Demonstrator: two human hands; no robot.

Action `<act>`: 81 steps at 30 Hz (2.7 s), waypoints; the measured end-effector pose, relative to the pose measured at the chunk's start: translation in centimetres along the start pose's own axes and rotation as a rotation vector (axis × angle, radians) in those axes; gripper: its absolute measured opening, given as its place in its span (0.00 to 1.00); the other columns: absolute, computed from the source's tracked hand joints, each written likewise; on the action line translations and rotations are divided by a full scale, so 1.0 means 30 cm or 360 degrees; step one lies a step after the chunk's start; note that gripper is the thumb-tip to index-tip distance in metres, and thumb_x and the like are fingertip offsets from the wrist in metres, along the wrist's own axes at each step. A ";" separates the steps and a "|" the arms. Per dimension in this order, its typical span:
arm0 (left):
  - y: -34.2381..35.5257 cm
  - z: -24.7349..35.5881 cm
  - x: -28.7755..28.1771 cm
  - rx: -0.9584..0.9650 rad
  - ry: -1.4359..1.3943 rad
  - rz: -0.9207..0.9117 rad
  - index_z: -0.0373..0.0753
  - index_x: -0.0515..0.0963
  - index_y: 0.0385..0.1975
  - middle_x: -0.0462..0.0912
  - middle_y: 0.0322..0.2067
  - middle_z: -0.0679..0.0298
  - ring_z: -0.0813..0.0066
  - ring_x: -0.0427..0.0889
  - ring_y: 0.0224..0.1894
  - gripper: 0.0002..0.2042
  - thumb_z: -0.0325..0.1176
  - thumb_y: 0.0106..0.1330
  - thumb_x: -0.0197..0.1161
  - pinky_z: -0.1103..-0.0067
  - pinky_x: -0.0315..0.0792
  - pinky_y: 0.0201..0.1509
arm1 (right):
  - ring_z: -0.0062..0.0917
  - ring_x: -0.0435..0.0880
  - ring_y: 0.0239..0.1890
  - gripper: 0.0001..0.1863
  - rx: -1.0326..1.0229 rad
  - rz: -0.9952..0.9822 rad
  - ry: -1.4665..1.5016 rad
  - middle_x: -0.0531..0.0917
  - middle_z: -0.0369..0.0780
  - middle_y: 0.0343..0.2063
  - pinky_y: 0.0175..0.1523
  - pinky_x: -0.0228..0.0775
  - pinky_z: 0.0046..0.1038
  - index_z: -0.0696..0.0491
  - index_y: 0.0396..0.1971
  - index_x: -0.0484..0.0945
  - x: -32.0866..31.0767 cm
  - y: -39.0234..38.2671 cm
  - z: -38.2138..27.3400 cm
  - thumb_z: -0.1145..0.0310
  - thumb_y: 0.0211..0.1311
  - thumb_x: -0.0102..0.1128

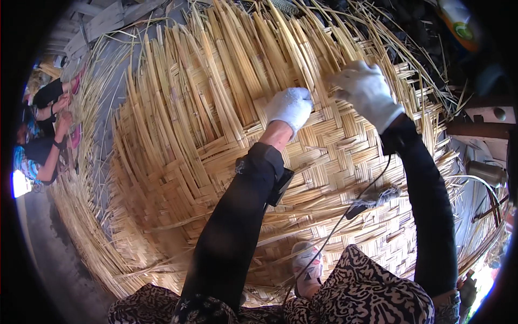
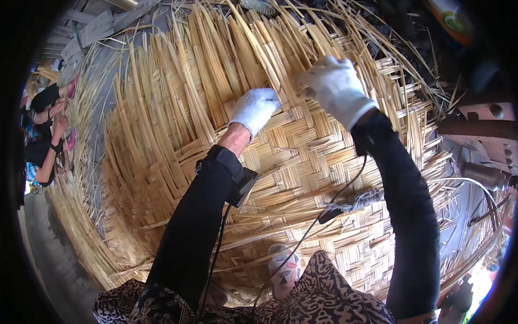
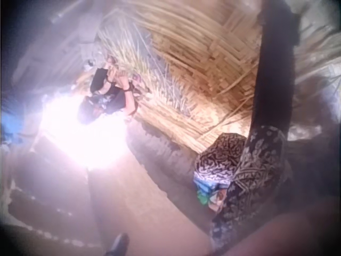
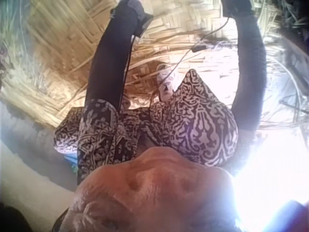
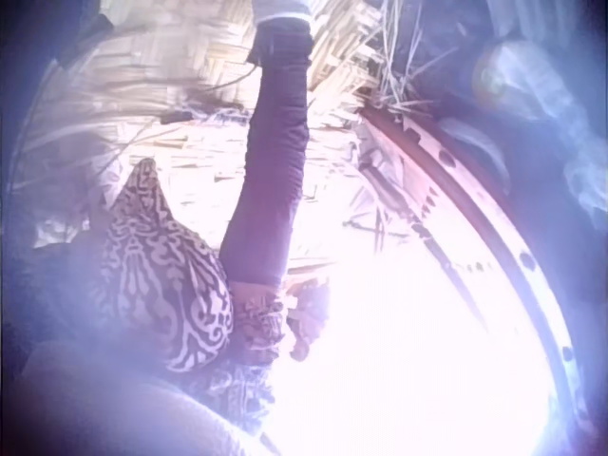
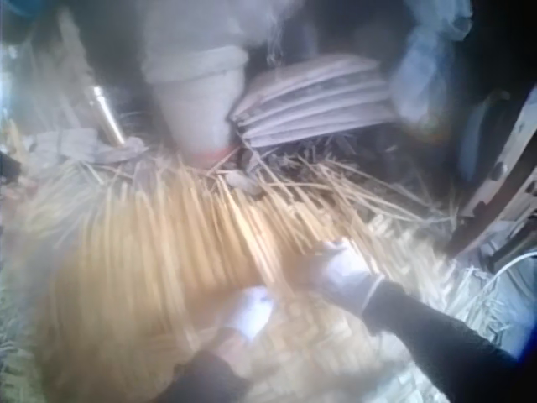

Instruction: Weaving a large bamboo or straw mat on the ground.

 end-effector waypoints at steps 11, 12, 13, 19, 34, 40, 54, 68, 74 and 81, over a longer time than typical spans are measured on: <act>-0.147 0.036 -0.015 0.0493 0.0557 0.0600 0.41 0.77 0.37 0.74 0.31 0.62 0.69 0.74 0.35 0.11 0.25 0.57 0.51 0.76 0.70 0.38 | 0.30 0.79 0.28 0.13 0.0122 -0.0574 0.0299 0.79 0.37 0.23 0.37 0.70 0.32 0.45 0.30 0.79 0.059 0.019 0.069 0.53 0.51 0.55; -0.165 0.050 0.006 0.0446 0.0889 0.0503 0.42 0.77 0.37 0.74 0.30 0.63 0.68 0.73 0.35 0.10 0.26 0.56 0.52 0.74 0.70 0.37 | 0.29 0.79 0.28 0.13 0.0180 -0.0630 0.0146 0.79 0.36 0.23 0.37 0.70 0.31 0.45 0.29 0.79 0.060 0.009 0.056 0.52 0.52 0.55; -0.173 0.061 0.027 0.0392 0.1216 0.0400 0.42 0.77 0.36 0.75 0.30 0.64 0.68 0.72 0.36 0.10 0.27 0.56 0.52 0.73 0.69 0.37 | 0.29 0.79 0.29 0.13 0.0240 -0.0685 -0.0008 0.79 0.35 0.24 0.36 0.70 0.31 0.45 0.29 0.79 0.064 0.004 0.050 0.52 0.53 0.54; -0.155 0.167 -0.015 0.0533 0.1114 0.0279 0.45 0.76 0.38 0.75 0.32 0.65 0.68 0.71 0.35 0.10 0.33 0.58 0.54 0.74 0.68 0.36 | 0.29 0.78 0.28 0.08 0.0328 -0.0467 0.0270 0.79 0.38 0.21 0.35 0.69 0.29 0.47 0.23 0.80 0.047 -0.054 0.182 0.60 0.47 0.60; -0.046 0.289 0.004 0.0155 -0.0766 0.0604 0.38 0.76 0.13 0.70 0.08 0.69 0.81 0.65 0.09 0.12 0.37 0.51 0.66 0.83 0.60 0.12 | 0.25 0.77 0.28 0.30 0.0624 -0.0175 0.1456 0.78 0.40 0.24 0.36 0.66 0.31 0.57 0.32 0.77 0.114 0.016 0.398 0.41 0.56 0.45; -0.032 0.207 0.013 -0.0285 -0.1364 0.0365 0.37 0.75 0.14 0.74 0.13 0.68 0.83 0.70 0.10 0.12 0.38 0.52 0.65 0.89 0.64 0.12 | 0.22 0.76 0.33 0.20 0.0737 -0.0330 0.1817 0.79 0.38 0.32 0.40 0.66 0.25 0.59 0.36 0.76 0.041 0.033 0.256 0.57 0.49 0.62; 0.019 0.174 0.078 -0.0233 -0.1251 0.0124 0.32 0.74 0.32 0.79 0.24 0.58 0.74 0.78 0.20 0.19 0.45 0.59 0.56 0.82 0.73 0.20 | 0.21 0.77 0.25 0.19 0.0576 -0.0115 0.2279 0.79 0.38 0.23 0.33 0.72 0.22 0.59 0.39 0.74 -0.034 -0.043 0.150 0.75 0.43 0.65; -0.193 0.254 0.144 0.0506 0.0590 -0.0250 0.37 0.75 0.21 0.55 0.59 0.50 0.68 0.80 0.22 0.05 0.25 0.50 0.51 0.76 0.76 0.30 | 0.35 0.79 0.32 0.32 0.0584 0.0344 0.0128 0.75 0.46 0.40 0.39 0.71 0.31 0.57 0.52 0.60 -0.060 -0.065 0.178 0.55 0.49 0.57; -0.295 0.130 0.016 0.0147 0.0440 -0.0049 0.36 0.74 0.22 0.58 0.58 0.53 0.66 0.80 0.22 0.03 0.27 0.50 0.54 0.72 0.75 0.24 | 0.34 0.66 0.55 0.35 0.0218 -0.0167 0.0379 0.61 0.45 0.57 0.52 0.65 0.30 0.54 0.60 0.49 0.083 -0.140 -0.052 0.54 0.56 0.50; -0.258 0.021 0.016 0.0160 0.0603 -0.0100 0.33 0.78 0.29 0.67 0.48 0.47 0.63 0.79 0.22 0.10 0.29 0.46 0.58 0.70 0.73 0.27 | 0.33 0.69 0.53 0.31 0.0130 -0.0024 0.0172 0.66 0.45 0.54 0.60 0.55 0.33 0.51 0.59 0.52 0.161 -0.134 -0.098 0.60 0.57 0.49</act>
Point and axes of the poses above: each hand's wrist, its own y-axis towards the middle knuckle, its own x-axis out of the palm, z = x × y, the point moved 4 cm from there along y, towards the middle knuckle
